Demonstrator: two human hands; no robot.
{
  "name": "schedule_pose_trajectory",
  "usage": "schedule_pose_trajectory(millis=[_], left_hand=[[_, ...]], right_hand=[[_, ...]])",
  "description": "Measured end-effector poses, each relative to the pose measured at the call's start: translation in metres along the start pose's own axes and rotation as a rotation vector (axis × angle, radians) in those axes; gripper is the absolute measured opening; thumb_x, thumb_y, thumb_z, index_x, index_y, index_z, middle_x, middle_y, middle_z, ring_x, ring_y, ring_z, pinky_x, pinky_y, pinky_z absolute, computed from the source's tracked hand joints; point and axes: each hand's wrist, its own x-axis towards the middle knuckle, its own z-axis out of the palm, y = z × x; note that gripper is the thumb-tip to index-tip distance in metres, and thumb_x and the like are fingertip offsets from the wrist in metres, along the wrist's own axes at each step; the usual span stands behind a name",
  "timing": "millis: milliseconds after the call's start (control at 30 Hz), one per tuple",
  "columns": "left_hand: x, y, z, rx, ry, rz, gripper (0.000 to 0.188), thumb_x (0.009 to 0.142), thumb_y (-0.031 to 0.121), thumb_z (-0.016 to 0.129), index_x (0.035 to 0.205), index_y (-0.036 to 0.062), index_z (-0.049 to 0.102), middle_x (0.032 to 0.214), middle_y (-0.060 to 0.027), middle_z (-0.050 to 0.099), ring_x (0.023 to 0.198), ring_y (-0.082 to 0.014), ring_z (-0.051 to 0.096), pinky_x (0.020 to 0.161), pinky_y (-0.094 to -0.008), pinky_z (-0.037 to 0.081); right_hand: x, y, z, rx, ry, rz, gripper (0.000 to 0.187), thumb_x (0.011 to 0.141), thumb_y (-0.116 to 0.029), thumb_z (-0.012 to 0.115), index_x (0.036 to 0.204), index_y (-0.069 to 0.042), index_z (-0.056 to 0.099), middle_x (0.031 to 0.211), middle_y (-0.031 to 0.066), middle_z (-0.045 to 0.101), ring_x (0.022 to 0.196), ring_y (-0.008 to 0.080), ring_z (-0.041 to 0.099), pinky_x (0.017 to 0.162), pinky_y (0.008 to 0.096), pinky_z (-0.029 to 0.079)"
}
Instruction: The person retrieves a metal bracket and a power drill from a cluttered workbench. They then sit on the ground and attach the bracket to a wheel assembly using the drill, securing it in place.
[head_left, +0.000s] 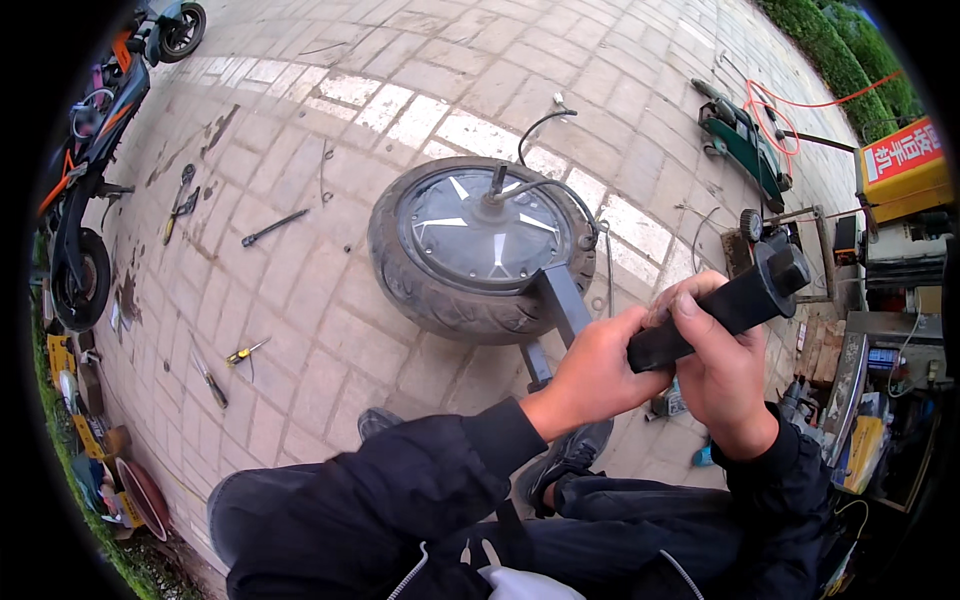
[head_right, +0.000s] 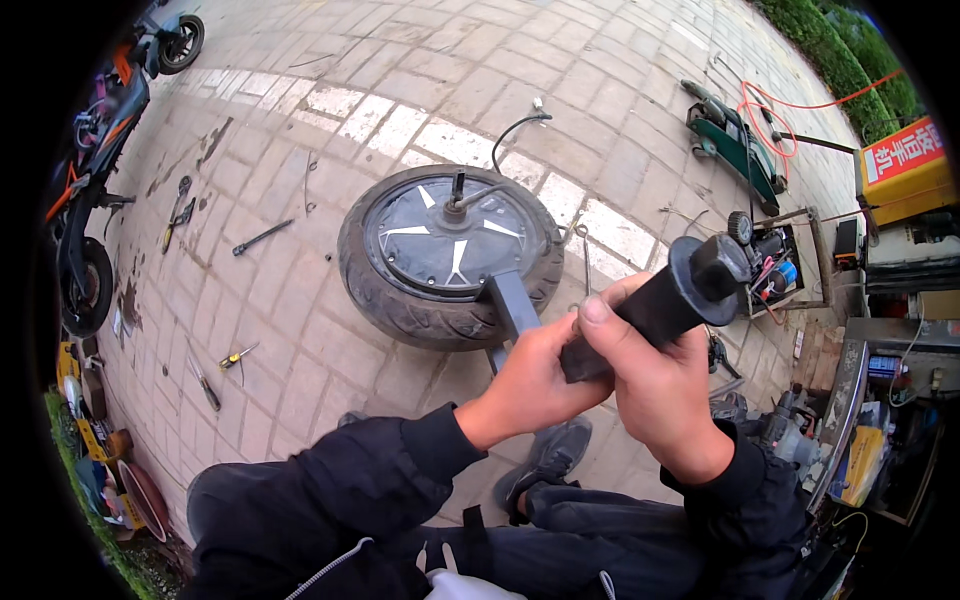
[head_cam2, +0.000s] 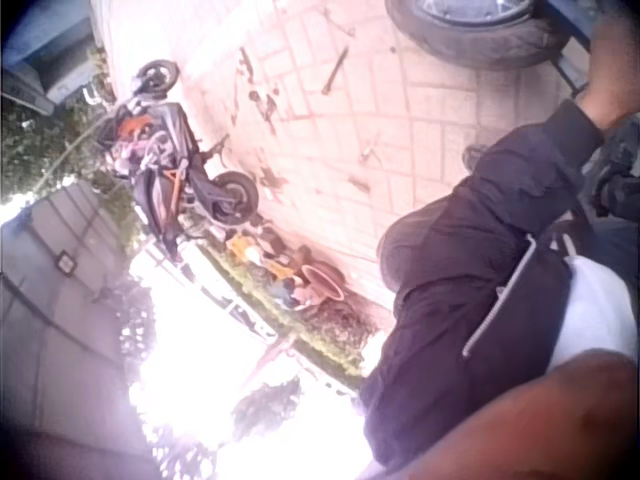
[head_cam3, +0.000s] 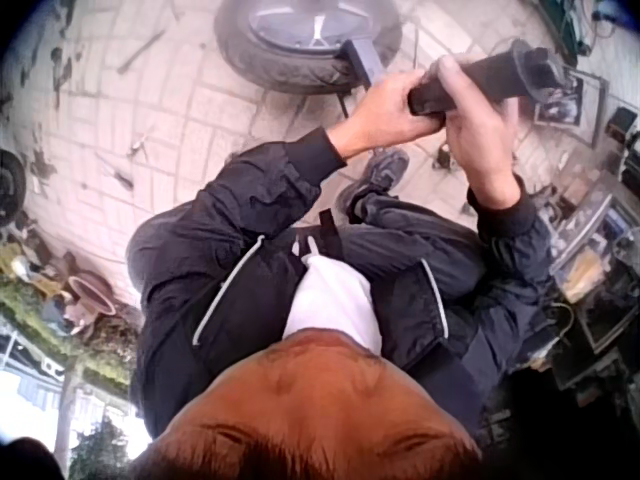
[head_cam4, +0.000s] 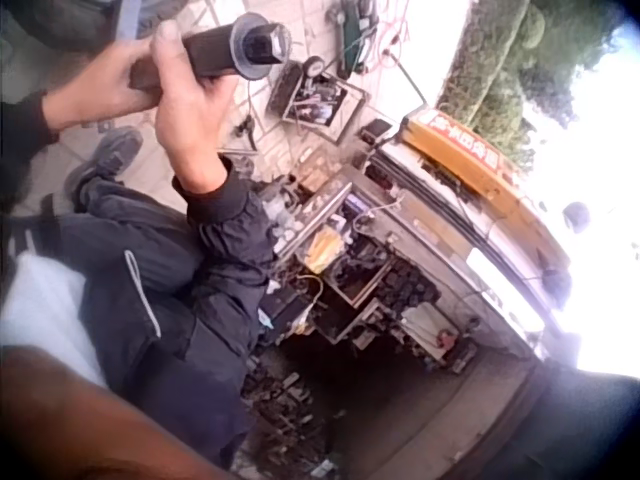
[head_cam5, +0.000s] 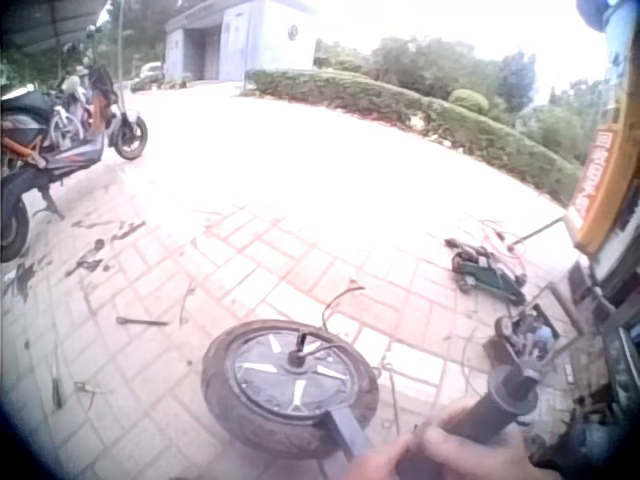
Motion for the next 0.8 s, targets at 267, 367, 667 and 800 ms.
schedule_pose_trajectory(millis=[267,367,667,800], left_hand=[[0.001,0.014,-0.003,0.086,0.016,-0.136,0.023,0.074,0.013,0.075,0.082,0.0012,0.056,0.068,-0.0025,0.053,0.062,-0.0073,0.048,0.056,-0.0263,0.041],[0.002,0.016,0.005,0.094,-0.008,-0.100,0.023,0.075,0.014,0.075,0.081,0.0020,0.056,0.068,-0.0013,0.052,0.062,-0.0068,0.048,0.056,-0.0258,0.040],[0.006,0.021,0.008,0.071,0.091,-0.198,0.026,0.075,0.019,0.077,0.085,0.0028,0.059,0.068,0.0003,0.055,0.063,-0.0049,0.048,0.056,-0.0245,0.041],[0.008,0.027,0.008,0.065,0.065,-0.234,0.027,0.075,0.019,0.078,0.086,0.0026,0.059,0.068,0.0007,0.055,0.064,-0.0048,0.049,0.056,-0.0240,0.041]], right_hand=[[0.048,-0.002,-0.107,-0.445,-0.415,0.024,0.051,0.082,-0.023,0.072,0.121,0.002,0.052,0.113,0.0118,0.058,0.113,0.0223,0.054,0.097,0.0350,0.041],[0.069,0.076,-0.245,-0.792,-0.234,0.218,0.063,0.069,-0.016,0.080,0.124,0.000,0.054,0.121,0.0091,0.058,0.110,0.0203,0.055,0.099,0.0314,0.041],[0.056,0.306,-0.385,-1.138,-0.092,0.569,0.057,0.060,-0.021,0.086,0.107,0.003,0.063,0.104,0.0151,0.066,0.096,0.0285,0.062,0.085,0.0361,0.047],[0.048,0.312,-0.379,-0.830,0.064,0.655,0.053,0.058,-0.002,0.082,0.107,0.002,0.062,0.101,0.0093,0.065,0.092,0.0243,0.062,0.083,0.0366,0.048]])
